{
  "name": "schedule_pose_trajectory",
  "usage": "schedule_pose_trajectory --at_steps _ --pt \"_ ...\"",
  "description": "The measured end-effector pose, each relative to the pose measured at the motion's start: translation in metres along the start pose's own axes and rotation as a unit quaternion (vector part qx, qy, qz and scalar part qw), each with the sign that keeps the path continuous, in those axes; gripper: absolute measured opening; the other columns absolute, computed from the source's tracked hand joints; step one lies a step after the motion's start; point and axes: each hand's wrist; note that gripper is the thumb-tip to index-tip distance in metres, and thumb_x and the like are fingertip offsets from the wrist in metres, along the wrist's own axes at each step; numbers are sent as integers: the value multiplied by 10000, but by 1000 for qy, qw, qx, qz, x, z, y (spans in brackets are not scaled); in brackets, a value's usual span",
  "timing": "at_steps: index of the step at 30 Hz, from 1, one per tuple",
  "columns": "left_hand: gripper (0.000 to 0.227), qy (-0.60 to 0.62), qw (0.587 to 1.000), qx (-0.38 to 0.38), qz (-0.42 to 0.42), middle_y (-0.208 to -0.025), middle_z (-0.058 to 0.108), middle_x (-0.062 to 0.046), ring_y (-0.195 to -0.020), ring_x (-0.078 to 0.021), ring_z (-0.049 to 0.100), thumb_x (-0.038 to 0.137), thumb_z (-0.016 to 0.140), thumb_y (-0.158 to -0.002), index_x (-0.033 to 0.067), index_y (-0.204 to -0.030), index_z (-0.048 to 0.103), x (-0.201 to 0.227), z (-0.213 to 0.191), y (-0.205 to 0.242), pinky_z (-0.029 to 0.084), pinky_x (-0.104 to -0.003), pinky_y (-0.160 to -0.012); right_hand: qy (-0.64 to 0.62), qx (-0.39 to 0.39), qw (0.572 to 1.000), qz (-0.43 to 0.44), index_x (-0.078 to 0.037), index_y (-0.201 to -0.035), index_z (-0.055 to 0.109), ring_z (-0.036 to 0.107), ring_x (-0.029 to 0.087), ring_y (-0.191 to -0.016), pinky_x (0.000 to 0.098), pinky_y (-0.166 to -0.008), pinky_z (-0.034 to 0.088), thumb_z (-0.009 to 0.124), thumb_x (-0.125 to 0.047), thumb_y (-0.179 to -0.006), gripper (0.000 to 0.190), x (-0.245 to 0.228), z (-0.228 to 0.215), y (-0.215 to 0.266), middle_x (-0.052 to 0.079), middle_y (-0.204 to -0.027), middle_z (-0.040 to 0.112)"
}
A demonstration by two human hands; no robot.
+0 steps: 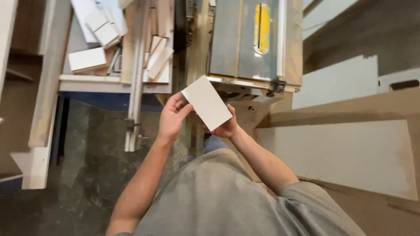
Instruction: Inspecting and aligning small wood pieces on a table saw surface
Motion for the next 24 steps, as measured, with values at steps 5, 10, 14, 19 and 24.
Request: schedule_pose_trajectory --at_steps 5,10,14,19,24 --pt "507 -38 999 -17 -23 -1203 740 -109 -1058 -146 701 29 747 -940 67 -1413 568 -37 57 -40 609 -321 -923 30 3 998 -52 -84 -1307 656 678 459 -1024 542 -933 468 669 -650 -709 823 -65 -36 37 232 -1159 715" --pt "384 -19 992 20 -121 -1233 722 -94 -1068 -177 690 238 608 -1060 79 -1409 599 -126 84 -109 592 -369 -925 544 109 831 -35 -75 -1364 641 611 157 -1076 310 -906 553 905 -456 -666 838 -187 -49 82 24 -1193 655" --pt "685 -152 978 -31 -137 -1223 714 -85 -977 -147 674 86 852 -826 118 -1455 585 -195 121 -191 593 -318 -888 893 130 428 -50 -121 -1322 619 597 373 -1180 459 -1068 457 933 -542 -532 949 -300 -74 78 139 -1199 624" --pt "760 -322 937 0 -136 -1080 724 -127 -879 -192 723 116 930 -730 164 -1429 634 -297 168 -287 634 -324 -757 960 168 225 4 -207 -1189 564 593 397 -1210 519 -1030 463 921 -583 -503 860 -399 -163 52 111 -1173 623" --pt "728 -462 884 7 -69 -1094 667 -177 -1038 -365 709 157 908 -739 88 -1413 641 -401 164 -358 598 -451 -915 982 160 102 -18 -102 -1225 682 569 328 -1306 562 -1197 262 976 -516 -513 875 -448 -223 21 137 -1163 728"
Point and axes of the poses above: each hand's wrist, its own y-axis away from the middle knuckle, its own z-axis out of the palm, x = y × z
